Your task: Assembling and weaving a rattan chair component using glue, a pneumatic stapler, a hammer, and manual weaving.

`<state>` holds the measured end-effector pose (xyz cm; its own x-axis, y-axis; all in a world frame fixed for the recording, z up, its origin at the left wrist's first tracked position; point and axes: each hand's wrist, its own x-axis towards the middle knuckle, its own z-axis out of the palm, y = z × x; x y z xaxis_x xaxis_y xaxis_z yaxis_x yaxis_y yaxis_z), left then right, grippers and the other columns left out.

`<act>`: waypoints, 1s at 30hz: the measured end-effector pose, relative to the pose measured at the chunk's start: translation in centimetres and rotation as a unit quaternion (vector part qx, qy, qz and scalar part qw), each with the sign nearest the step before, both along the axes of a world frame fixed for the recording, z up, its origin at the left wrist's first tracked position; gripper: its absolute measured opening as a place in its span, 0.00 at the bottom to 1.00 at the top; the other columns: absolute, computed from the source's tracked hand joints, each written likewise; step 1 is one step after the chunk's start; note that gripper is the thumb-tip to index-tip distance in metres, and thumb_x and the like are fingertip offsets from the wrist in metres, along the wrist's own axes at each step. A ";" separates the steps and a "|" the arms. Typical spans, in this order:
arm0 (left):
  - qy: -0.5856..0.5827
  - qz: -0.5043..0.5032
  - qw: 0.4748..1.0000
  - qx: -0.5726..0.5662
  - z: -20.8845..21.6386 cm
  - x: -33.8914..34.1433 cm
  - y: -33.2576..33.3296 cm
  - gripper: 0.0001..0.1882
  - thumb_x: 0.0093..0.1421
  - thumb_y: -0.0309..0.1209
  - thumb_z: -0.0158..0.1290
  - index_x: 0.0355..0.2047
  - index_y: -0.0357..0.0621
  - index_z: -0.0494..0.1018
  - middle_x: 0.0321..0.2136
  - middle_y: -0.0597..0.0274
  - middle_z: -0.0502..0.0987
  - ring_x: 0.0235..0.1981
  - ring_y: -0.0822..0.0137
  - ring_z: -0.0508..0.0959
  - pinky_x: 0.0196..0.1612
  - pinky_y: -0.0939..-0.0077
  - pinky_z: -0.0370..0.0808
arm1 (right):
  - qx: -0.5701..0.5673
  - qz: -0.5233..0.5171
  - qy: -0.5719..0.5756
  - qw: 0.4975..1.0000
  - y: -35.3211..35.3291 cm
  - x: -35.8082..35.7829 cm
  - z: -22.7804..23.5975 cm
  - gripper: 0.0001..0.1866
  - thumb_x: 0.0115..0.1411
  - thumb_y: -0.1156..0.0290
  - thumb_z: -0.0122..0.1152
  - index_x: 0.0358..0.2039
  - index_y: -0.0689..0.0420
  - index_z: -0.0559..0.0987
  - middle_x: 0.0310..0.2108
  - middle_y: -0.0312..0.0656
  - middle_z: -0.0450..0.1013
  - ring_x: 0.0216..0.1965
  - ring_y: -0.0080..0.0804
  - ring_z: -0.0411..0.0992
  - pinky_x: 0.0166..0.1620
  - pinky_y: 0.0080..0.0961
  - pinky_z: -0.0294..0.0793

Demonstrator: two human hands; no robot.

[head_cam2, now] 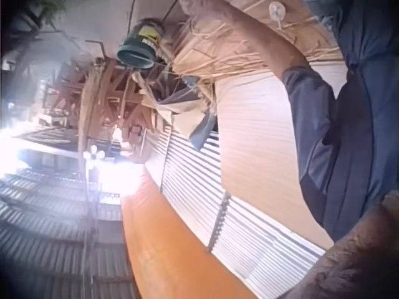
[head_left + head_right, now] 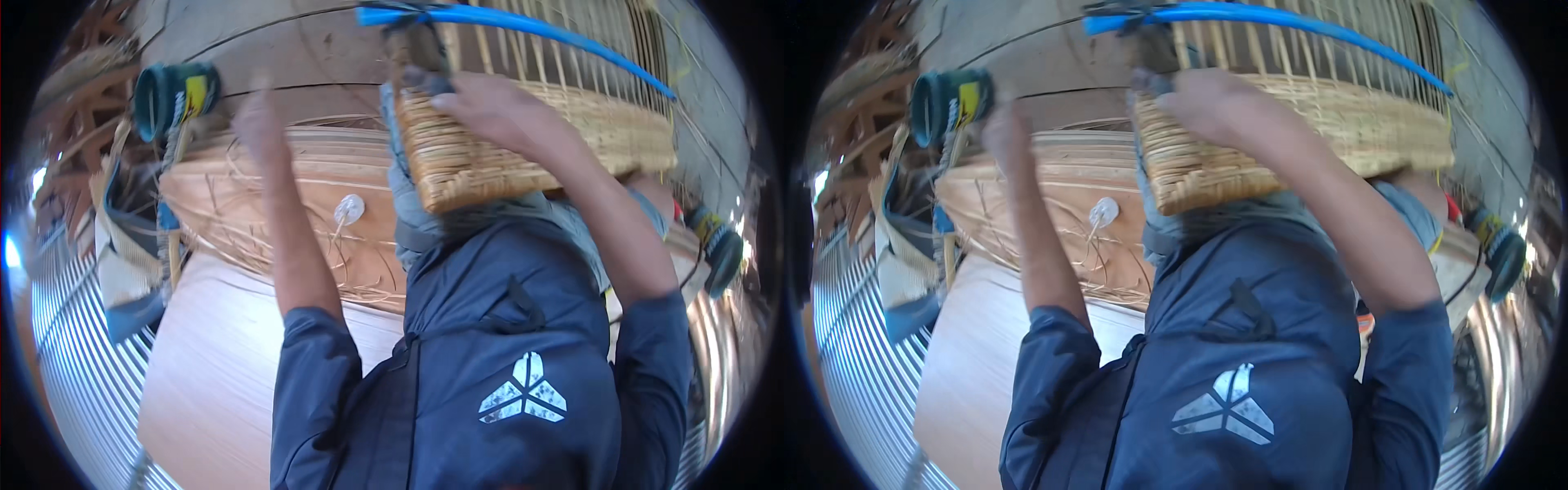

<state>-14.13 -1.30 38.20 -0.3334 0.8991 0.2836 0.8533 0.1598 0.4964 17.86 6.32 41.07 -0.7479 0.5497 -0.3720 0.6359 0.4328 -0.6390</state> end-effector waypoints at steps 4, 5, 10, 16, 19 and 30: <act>0.163 0.015 0.985 0.056 -7.5 2.3 -5.6 0.14 0.61 0.35 0.45 0.33 0.34 0.74 0.24 0.49 0.78 0.28 0.52 0.77 0.33 0.60 0.70 | -0.195 -0.275 0.053 0.940 -0.5 4.9 4.9 0.19 0.59 0.57 0.53 0.43 0.59 0.74 0.24 0.36 0.68 0.22 0.22 0.63 0.25 0.19 0.65; 0.159 0.019 0.985 0.058 -7.7 3.6 -5.6 0.14 0.61 0.35 0.45 0.33 0.34 0.74 0.24 0.49 0.78 0.28 0.52 0.77 0.33 0.60 0.70 | -0.159 -0.315 0.071 0.933 -0.8 7.2 4.8 0.19 0.59 0.58 0.53 0.45 0.58 0.73 0.24 0.33 0.66 0.21 0.18 0.60 0.25 0.16 0.63; -0.230 0.105 0.948 -0.192 -4.3 9.1 -4.4 0.16 0.63 0.37 0.43 0.39 0.36 0.73 0.25 0.50 0.78 0.30 0.52 0.78 0.36 0.62 0.72 | 0.096 -0.454 -0.035 0.885 -4.6 22.9 0.3 0.19 0.60 0.62 0.53 0.48 0.59 0.73 0.28 0.37 0.70 0.23 0.20 0.63 0.26 0.20 0.64; -0.426 0.031 0.901 -0.080 -1.6 12.8 -1.6 0.19 0.65 0.42 0.43 0.40 0.34 0.69 0.36 0.50 0.71 0.38 0.62 0.70 0.44 0.73 0.66 | 0.094 -0.702 -0.179 0.682 -17.4 35.9 -1.0 0.20 0.62 0.56 0.49 0.44 0.60 0.74 0.23 0.41 0.69 0.17 0.26 0.63 0.20 0.26 0.61; -0.426 0.044 0.897 -0.108 -1.8 14.6 -0.5 0.23 0.62 0.40 0.47 0.50 0.33 0.63 0.43 0.49 0.70 0.45 0.60 0.69 0.51 0.71 0.64 | 0.036 -0.781 -0.190 0.594 -26.9 43.4 -4.8 0.23 0.61 0.54 0.50 0.50 0.58 0.70 0.18 0.35 0.63 0.12 0.22 0.58 0.14 0.21 0.58; -0.323 0.010 0.927 -0.191 -3.9 23.8 1.5 0.32 0.65 0.50 0.38 0.53 0.30 0.62 0.50 0.47 0.69 0.50 0.59 0.69 0.54 0.68 0.64 | 0.038 -0.741 -0.362 0.564 -35.9 49.9 -13.5 0.16 0.60 0.64 0.49 0.49 0.52 0.69 0.39 0.55 0.73 0.41 0.56 0.71 0.42 0.46 0.69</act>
<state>9.70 0.19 34.29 -0.3404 0.8847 -0.3185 0.3927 0.4416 0.8067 67.79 -29.54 27.53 0.8873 0.4067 -0.2176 0.4178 -0.9085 0.0055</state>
